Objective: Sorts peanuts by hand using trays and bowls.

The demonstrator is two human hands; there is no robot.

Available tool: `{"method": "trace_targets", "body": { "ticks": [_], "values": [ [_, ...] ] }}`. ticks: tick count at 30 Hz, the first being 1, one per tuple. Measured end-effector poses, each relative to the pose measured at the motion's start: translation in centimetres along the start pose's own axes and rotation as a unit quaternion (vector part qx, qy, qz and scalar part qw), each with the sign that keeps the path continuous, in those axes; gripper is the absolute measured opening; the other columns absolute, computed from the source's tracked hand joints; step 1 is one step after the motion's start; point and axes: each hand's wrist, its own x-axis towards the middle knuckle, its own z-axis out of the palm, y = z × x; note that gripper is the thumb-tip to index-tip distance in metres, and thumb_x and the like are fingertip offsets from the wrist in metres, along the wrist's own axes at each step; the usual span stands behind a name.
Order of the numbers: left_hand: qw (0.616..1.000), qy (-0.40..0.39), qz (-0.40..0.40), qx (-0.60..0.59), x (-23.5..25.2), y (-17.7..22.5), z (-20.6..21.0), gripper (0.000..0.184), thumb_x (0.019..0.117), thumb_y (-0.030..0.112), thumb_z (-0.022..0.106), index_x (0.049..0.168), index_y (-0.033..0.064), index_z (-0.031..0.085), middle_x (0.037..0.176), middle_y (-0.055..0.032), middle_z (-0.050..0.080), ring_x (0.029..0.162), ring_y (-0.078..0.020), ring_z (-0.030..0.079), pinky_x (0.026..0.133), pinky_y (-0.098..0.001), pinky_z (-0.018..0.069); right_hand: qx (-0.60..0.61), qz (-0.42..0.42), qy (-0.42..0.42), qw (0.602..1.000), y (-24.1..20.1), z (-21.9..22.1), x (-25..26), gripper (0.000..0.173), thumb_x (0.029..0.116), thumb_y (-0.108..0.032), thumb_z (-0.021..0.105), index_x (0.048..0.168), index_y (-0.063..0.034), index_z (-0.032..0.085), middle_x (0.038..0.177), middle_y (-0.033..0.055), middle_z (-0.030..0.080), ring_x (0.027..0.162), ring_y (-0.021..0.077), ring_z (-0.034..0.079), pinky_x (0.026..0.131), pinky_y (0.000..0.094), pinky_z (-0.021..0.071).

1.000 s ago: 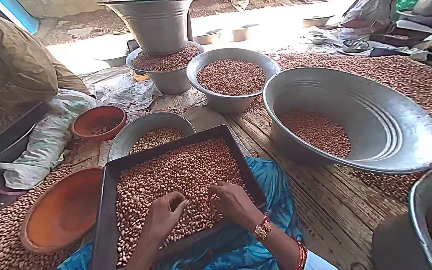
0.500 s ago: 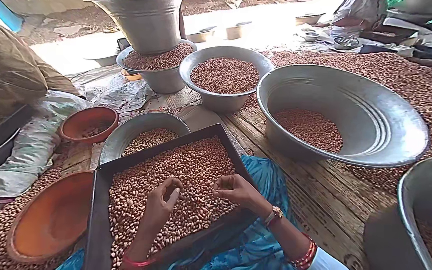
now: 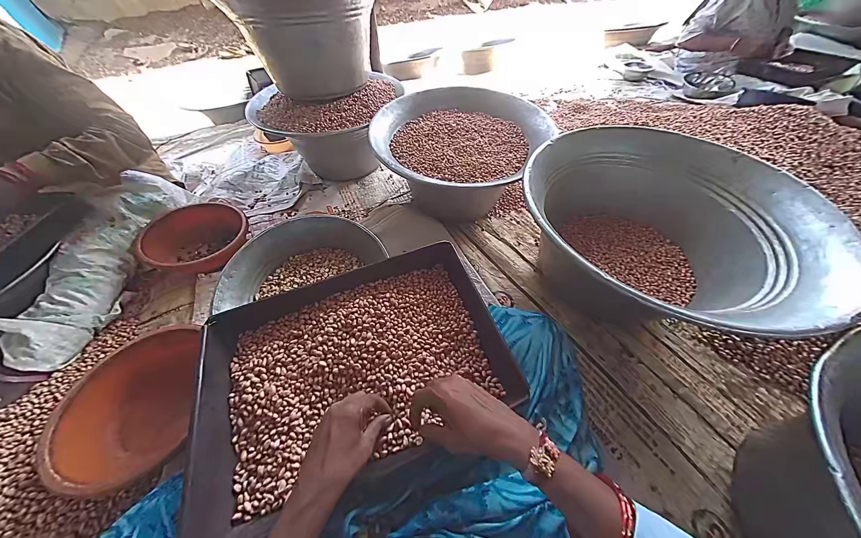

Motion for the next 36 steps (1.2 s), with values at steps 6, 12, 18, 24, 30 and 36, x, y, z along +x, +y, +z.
{"method": "trace_targets", "body": {
  "ticks": [6,12,18,24,30,36],
  "values": [
    [0.953,0.094,-0.039,-0.286,-0.7,-6.0,-4.8,0.032,0.0858,0.010,0.040,0.105,0.0092,0.066,0.078,0.0131,0.063,0.057,0.0050,0.054,0.053,-0.0128,0.0452,-0.098,0.027,-0.032,0.994,-1.2,1.1,0.0,0.016,0.0995,-0.011,0.063,0.104,-0.0006,0.074,0.103,0.0218,0.072,0.101,0.0400,0.069,0.085,0.0580,0.0528],
    [0.997,0.024,-0.071,-0.003,-2.1,-3.5,-3.9,0.015,0.0919,0.007,0.068,0.103,0.0090,0.078,0.068,-0.0072,0.064,0.056,-0.0202,0.053,0.059,-0.0448,0.0458,-0.127,0.015,-0.053,0.990,-1.8,0.9,0.3,0.015,0.0994,-0.007,0.061,0.104,-0.0002,0.073,0.100,0.0218,0.072,0.098,0.0410,0.069,0.081,0.0590,0.0526],
    [0.994,-0.025,-0.027,0.098,-2.4,-1.8,-1.5,0.016,0.0913,0.006,0.072,0.104,0.0088,0.081,0.100,-0.0164,0.077,0.091,-0.0389,0.075,0.080,-0.0596,0.0579,-0.139,0.031,-0.064,0.988,-2.1,0.9,0.1,0.016,0.1007,-0.008,0.059,0.107,-0.0004,0.071,0.099,0.0214,0.072,0.098,0.0408,0.070,0.081,0.0590,0.0528],
    [0.981,-0.084,-0.069,0.158,-2.0,-0.2,-1.6,0.017,0.0951,0.007,0.066,0.108,0.0040,0.077,0.104,-0.0185,0.075,0.095,-0.0398,0.073,0.082,-0.0572,0.0572,-0.144,0.022,-0.083,0.986,-5.3,1.9,0.6,0.016,0.1012,-0.007,0.057,0.107,0.0020,0.069,0.105,0.0226,0.069,0.099,0.0402,0.069,0.080,0.0562,0.0543],
    [0.980,-0.106,-0.101,0.138,-2.4,0.5,-2.9,0.018,0.0945,0.009,0.066,0.107,-0.0010,0.074,0.104,-0.0235,0.073,0.099,-0.0436,0.071,0.085,-0.0598,0.0552,0.015,-0.123,-0.020,0.992,-7.6,0.5,1.7,0.016,0.0989,-0.012,0.066,0.104,-0.0011,0.076,0.092,0.0148,0.076,0.084,0.0288,0.073,0.077,0.0498,0.0559],
    [0.978,-0.186,0.025,-0.087,-2.2,-2.4,-6.0,0.013,0.0931,0.010,0.069,0.102,0.0026,0.075,0.089,-0.0088,0.074,0.080,-0.0185,0.071,0.078,-0.0400,0.0579,-0.141,0.033,0.110,0.983,-3.6,-3.0,8.2,0.022,0.1010,-0.014,0.058,0.114,-0.0045,0.073,0.108,0.0177,0.074,0.104,0.0361,0.070,0.088,0.0571,0.0521]
  ]
}}
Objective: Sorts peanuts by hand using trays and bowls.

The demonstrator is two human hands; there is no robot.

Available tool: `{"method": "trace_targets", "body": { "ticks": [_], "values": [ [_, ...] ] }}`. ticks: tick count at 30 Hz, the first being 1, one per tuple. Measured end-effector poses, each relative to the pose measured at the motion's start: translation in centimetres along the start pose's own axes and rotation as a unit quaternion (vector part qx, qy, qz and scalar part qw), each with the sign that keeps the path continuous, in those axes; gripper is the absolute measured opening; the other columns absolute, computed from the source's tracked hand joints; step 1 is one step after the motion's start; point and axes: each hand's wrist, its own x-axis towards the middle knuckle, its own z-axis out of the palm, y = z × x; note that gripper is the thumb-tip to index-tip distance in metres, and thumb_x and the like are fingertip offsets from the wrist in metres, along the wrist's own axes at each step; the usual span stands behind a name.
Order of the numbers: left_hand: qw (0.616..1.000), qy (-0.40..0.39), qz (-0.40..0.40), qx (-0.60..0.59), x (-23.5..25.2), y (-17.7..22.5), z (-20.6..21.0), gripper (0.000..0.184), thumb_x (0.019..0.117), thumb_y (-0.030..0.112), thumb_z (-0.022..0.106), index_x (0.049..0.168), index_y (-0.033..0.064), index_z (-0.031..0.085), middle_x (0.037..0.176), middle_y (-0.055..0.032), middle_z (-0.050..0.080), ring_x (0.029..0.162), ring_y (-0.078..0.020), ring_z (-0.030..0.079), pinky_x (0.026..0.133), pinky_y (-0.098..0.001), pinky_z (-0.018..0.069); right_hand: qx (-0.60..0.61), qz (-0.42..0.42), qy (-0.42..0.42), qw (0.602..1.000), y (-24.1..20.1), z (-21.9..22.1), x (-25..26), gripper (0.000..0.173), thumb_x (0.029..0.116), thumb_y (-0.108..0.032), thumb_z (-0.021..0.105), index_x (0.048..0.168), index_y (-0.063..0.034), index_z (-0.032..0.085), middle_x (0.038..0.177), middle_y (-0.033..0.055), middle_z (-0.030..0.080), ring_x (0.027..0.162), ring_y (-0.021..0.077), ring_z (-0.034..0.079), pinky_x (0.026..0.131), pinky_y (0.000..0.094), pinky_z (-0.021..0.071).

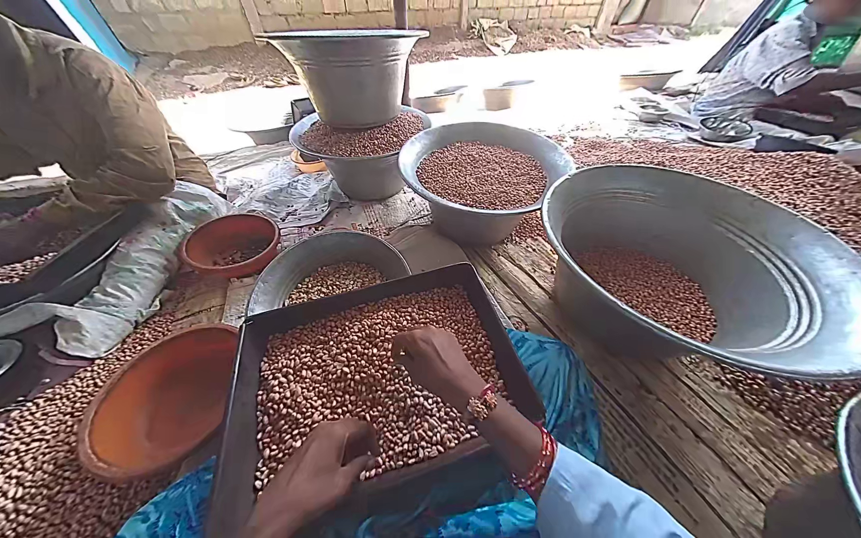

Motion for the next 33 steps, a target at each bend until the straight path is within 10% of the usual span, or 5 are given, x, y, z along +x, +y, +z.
{"method": "trace_targets", "body": {
  "ticks": [5,9,17,23,33],
  "values": [
    [0.974,-0.017,0.144,-0.173,-2.0,-0.1,-4.4,0.014,0.0952,0.012,0.068,0.106,0.0070,0.076,0.102,0.0044,0.078,0.086,0.0000,0.072,0.080,-0.0199,0.0602,-0.028,0.004,-0.014,1.000,0.7,2.0,2.4,0.023,0.1001,-0.017,0.062,0.116,-0.0048,0.072,0.112,0.0188,0.073,0.106,0.0384,0.070,0.087,0.0589,0.0528],
    [0.948,0.289,-0.076,0.108,1.0,-0.1,-4.8,0.014,0.0925,0.004,0.069,0.103,0.0084,0.079,0.100,-0.0107,0.077,0.083,-0.0298,0.073,0.078,-0.0550,0.0568,-0.027,0.016,-0.017,0.999,0.6,2.5,2.3,0.025,0.1010,-0.015,0.058,0.120,-0.0049,0.070,0.110,0.0194,0.073,0.104,0.0382,0.070,0.086,0.0574,0.0529],
    [0.932,0.280,-0.169,0.157,5.2,-1.8,-3.1,0.016,0.0933,0.019,0.075,0.103,0.0060,0.078,0.103,-0.0189,0.075,0.098,-0.0409,0.071,0.086,-0.0637,0.0524,0.024,0.032,-0.046,0.998,2.2,2.4,1.2,0.026,0.0994,-0.025,0.061,0.114,-0.0049,0.071,0.102,0.0170,0.073,0.099,0.0351,0.070,0.085,0.0572,0.0517],
    [0.916,0.328,-0.071,-0.221,4.9,-3.4,-4.9,0.019,0.0913,-0.002,0.048,0.107,0.0021,0.057,0.074,0.0030,0.062,0.051,-0.0017,0.056,0.049,-0.0170,0.0489,0.283,-0.188,-0.256,0.905,0.5,0.2,-2.3,0.022,0.0969,-0.010,0.070,0.113,0.0049,0.071,0.091,0.0125,0.074,0.078,0.0154,0.069,0.077,0.0348,0.0574],
    [0.949,0.258,-0.147,0.103,8.6,-0.8,-4.6,0.020,0.0981,0.012,0.068,0.112,-0.0007,0.073,0.102,-0.0217,0.071,0.091,-0.0370,0.069,0.088,-0.0560,0.0526,0.136,-0.062,-0.154,0.977,2.4,0.2,-2.7,0.026,0.1016,-0.023,0.066,0.120,-0.0051,0.072,0.103,0.0137,0.075,0.091,0.0288,0.071,0.087,0.0541,0.0546]
  ]
}}
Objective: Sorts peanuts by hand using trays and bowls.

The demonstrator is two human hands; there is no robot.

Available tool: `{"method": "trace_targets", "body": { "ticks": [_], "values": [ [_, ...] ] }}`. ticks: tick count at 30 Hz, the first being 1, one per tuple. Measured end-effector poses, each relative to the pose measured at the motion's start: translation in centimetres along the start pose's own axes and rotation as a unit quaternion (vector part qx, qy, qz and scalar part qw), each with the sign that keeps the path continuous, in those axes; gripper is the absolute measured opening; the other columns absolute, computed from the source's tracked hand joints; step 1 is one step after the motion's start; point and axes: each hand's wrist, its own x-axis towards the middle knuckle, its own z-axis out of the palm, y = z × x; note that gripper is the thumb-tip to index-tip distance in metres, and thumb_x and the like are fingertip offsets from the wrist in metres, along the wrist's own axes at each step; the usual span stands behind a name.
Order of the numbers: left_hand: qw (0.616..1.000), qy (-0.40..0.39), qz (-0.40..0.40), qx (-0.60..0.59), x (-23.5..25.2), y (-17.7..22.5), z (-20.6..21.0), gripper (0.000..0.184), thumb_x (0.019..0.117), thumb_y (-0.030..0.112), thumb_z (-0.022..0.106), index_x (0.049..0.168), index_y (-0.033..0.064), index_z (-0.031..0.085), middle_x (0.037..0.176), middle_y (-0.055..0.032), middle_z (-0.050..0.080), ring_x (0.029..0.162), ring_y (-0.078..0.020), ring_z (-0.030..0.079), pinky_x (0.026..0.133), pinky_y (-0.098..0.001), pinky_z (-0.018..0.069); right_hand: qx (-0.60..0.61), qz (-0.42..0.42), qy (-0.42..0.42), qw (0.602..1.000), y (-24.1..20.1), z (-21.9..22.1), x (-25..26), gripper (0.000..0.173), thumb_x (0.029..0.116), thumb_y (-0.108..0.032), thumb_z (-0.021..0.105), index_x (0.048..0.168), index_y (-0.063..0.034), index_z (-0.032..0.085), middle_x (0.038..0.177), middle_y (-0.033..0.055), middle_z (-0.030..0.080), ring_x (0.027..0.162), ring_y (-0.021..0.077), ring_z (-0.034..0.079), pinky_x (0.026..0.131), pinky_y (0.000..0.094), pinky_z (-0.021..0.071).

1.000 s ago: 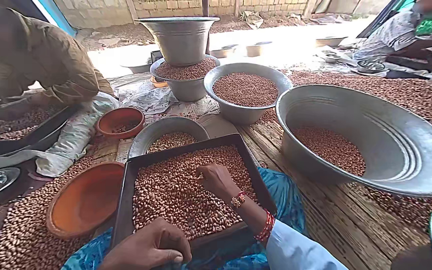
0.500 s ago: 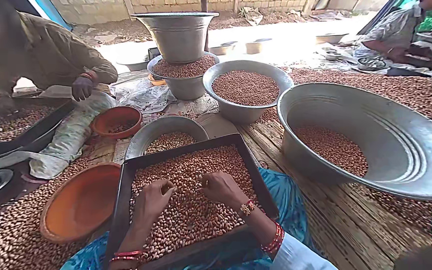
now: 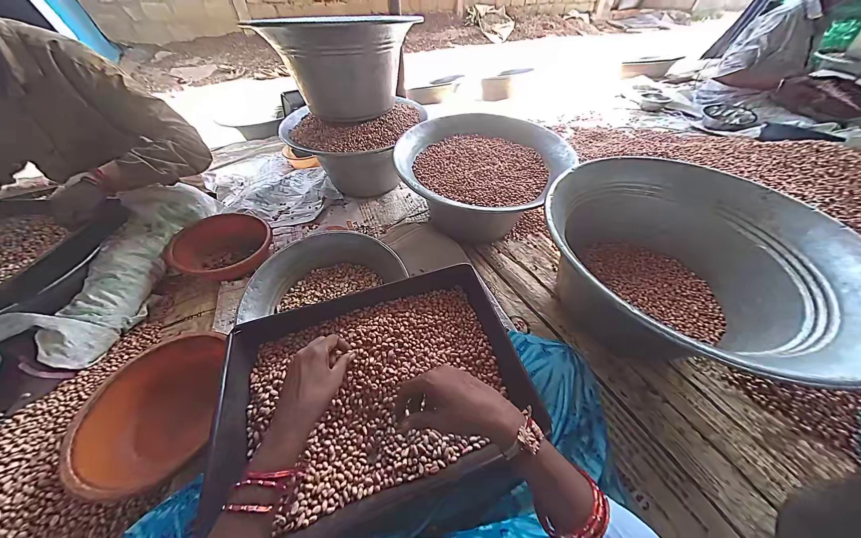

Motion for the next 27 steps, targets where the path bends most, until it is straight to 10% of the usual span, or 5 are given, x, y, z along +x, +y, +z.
{"method": "trace_targets", "body": {
  "ticks": [5,9,13,21,27],
  "values": [
    [0.846,-0.370,0.167,-0.345,-2.4,-3.4,-3.5,0.025,0.1031,0.020,0.058,0.116,0.0077,0.075,0.108,0.0008,0.078,0.098,-0.0102,0.074,0.092,-0.0294,0.0604,-0.061,0.147,0.095,0.983,2.0,-2.1,-1.8,0.031,0.1001,-0.024,0.066,0.125,-0.0062,0.069,0.121,0.0177,0.071,0.115,0.0358,0.067,0.098,0.0583,0.0501],
    [0.986,-0.127,0.030,-0.105,-3.0,-2.7,-4.0,0.025,0.0974,0.007,0.066,0.122,0.0077,0.071,0.110,-0.0085,0.075,0.095,-0.0229,0.074,0.086,-0.0422,0.0594,-0.114,0.254,0.133,0.951,2.2,-3.4,-1.7,0.041,0.0981,-0.019,0.067,0.137,-0.0083,0.061,0.136,0.0214,0.061,0.126,0.0394,0.060,0.101,0.0567,0.0490],
    [0.969,-0.121,-0.076,0.199,-2.8,0.7,-0.6,0.045,0.0977,0.009,0.064,0.142,0.0034,0.057,0.136,-0.0241,0.061,0.124,-0.0446,0.061,0.102,-0.0604,0.0475,-0.167,0.310,0.076,0.933,2.1,-2.5,-0.4,0.052,0.0954,-0.010,0.066,0.145,-0.0030,0.052,0.143,0.0256,0.054,0.131,0.0449,0.055,0.097,0.0589,0.0505],
    [0.968,-0.236,0.028,-0.085,-4.0,7.2,4.2,0.068,0.0924,-0.003,0.057,0.157,-0.0012,0.035,0.156,-0.0244,0.042,0.144,-0.0362,0.045,0.118,-0.0505,0.0357,-0.043,0.218,0.036,0.974,1.9,0.2,-0.6,0.063,0.0890,-0.002,0.069,0.148,0.0011,0.047,0.137,0.0269,0.058,0.124,0.0430,0.060,0.101,0.0600,0.0483],
    [0.991,0.045,0.097,-0.079,-0.8,6.3,1.7,0.023,0.0952,0.004,0.067,0.118,0.0047,0.073,0.116,-0.0183,0.068,0.090,-0.0286,0.071,0.081,-0.0457,0.0590,0.080,0.089,0.206,0.971,2.6,-3.3,-2.8,0.032,0.0977,-0.008,0.063,0.129,-0.0037,0.066,0.127,0.0155,0.068,0.113,0.0258,0.067,0.098,0.0457,0.0522]
  ]
}}
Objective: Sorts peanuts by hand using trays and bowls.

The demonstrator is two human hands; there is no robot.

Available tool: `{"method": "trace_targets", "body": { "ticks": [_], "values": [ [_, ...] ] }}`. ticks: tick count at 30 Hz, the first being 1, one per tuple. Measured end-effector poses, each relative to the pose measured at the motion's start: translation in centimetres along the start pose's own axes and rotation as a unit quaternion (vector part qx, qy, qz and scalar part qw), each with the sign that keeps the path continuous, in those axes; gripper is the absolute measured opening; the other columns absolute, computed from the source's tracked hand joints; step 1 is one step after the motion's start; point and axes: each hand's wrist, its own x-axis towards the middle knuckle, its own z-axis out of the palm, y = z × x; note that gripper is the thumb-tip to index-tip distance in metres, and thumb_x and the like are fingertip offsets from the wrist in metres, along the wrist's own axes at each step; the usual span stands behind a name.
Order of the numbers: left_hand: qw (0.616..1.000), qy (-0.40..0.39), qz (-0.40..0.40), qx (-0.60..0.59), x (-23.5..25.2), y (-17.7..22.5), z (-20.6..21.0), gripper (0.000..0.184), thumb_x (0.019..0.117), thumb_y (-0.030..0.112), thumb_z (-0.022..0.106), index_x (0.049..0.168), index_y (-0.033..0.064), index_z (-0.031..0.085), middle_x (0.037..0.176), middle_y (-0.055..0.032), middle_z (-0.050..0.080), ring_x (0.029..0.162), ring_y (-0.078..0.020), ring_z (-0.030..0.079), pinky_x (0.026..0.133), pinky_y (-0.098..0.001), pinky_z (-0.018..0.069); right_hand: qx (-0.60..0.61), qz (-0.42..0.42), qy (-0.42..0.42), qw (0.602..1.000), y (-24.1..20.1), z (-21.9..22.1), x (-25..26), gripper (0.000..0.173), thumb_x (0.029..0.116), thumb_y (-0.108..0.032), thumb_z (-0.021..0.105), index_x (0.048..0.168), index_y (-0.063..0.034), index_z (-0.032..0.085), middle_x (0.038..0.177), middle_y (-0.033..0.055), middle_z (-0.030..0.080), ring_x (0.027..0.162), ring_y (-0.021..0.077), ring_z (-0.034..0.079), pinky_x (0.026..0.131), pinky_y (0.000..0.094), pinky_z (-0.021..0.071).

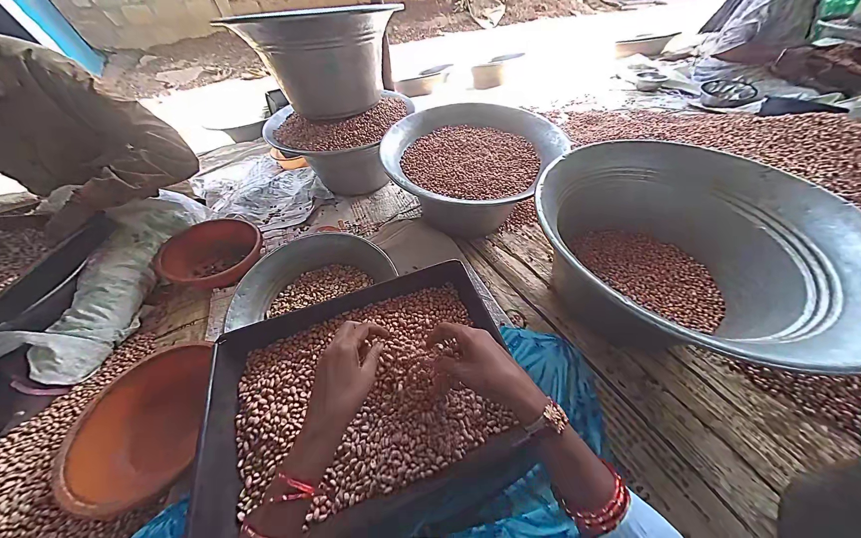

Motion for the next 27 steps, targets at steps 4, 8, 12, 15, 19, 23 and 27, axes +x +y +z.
{"method": "trace_targets", "body": {
  "ticks": [4,8,12,15,19,23,27],
  "values": [
    [0.987,0.049,-0.001,0.151,2.1,-2.3,-0.4,0.017,0.0948,0.013,0.072,0.109,0.0051,0.077,0.106,-0.0233,0.069,0.101,-0.0434,0.067,0.085,-0.0597,0.0539,-0.034,-0.032,0.090,0.995,-0.5,-1.7,-0.4,0.025,0.0988,-0.007,0.058,0.121,-0.0069,0.070,0.116,0.0087,0.073,0.096,0.0180,0.071,0.088,0.0379,0.0564],
    [0.986,0.006,-0.029,0.163,2.6,-3.2,0.3,0.020,0.0947,0.018,0.073,0.108,0.0034,0.077,0.107,-0.0237,0.069,0.107,-0.0448,0.066,0.089,-0.0610,0.0521,-0.080,0.008,0.069,0.994,-0.2,-1.1,-0.3,0.021,0.1007,-0.014,0.060,0.116,-0.0085,0.074,0.104,0.0078,0.076,0.093,0.0214,0.072,0.087,0.0446,0.0555],
    [0.996,0.020,-0.081,-0.035,2.0,-4.0,-0.8,0.016,0.0989,0.011,0.064,0.111,0.0017,0.070,0.099,-0.0130,0.072,0.078,-0.0211,0.070,0.075,-0.0421,0.0583,-0.135,0.035,0.008,0.990,0.5,0.1,-0.6,0.021,0.1011,-0.022,0.062,0.112,-0.0095,0.075,0.101,0.0112,0.076,0.097,0.0285,0.071,0.087,0.0524,0.0536],
    [0.995,-0.025,-0.061,-0.079,0.4,-3.9,-1.0,0.023,0.0945,0.004,0.059,0.117,0.0020,0.065,0.087,-0.0083,0.064,0.064,-0.0140,0.059,0.062,-0.0344,0.0518,-0.151,0.048,-0.016,0.987,0.2,0.6,-1.1,0.022,0.1016,-0.022,0.062,0.110,-0.0080,0.076,0.100,0.0135,0.075,0.098,0.0316,0.071,0.086,0.0539,0.0524],
    [0.997,-0.055,0.019,0.048,-2.4,-2.4,0.9,0.013,0.0926,0.008,0.070,0.103,0.0056,0.077,0.080,-0.0104,0.070,0.066,-0.0239,0.063,0.066,-0.0449,0.0537,-0.166,0.052,-0.019,0.985,0.0,0.9,-1.4,0.022,0.1020,-0.021,0.060,0.109,-0.0075,0.075,0.102,0.0136,0.075,0.098,0.0320,0.071,0.086,0.0536,0.0525],
    [0.988,-0.093,0.039,0.116,-3.3,-2.1,2.5,0.018,0.0944,0.006,0.068,0.108,0.0076,0.079,0.098,-0.0176,0.074,0.089,-0.0363,0.073,0.080,-0.0540,0.0585,-0.177,0.048,-0.018,0.983,-0.2,1.3,-1.8,0.022,0.1016,-0.019,0.060,0.110,-0.0070,0.075,0.105,0.0150,0.074,0.102,0.0328,0.070,0.087,0.0536,0.0528],
    [0.977,-0.137,0.035,0.157,-3.3,-1.6,2.8,0.021,0.0944,0.007,0.068,0.114,0.0063,0.076,0.103,-0.0193,0.072,0.092,-0.0384,0.072,0.080,-0.0544,0.0582,-0.169,0.021,-0.019,0.985,-0.3,2.2,-1.4,0.023,0.1017,-0.019,0.060,0.111,-0.0059,0.076,0.107,0.0154,0.074,0.102,0.0330,0.071,0.088,0.0541,0.0530]
  ]
}}
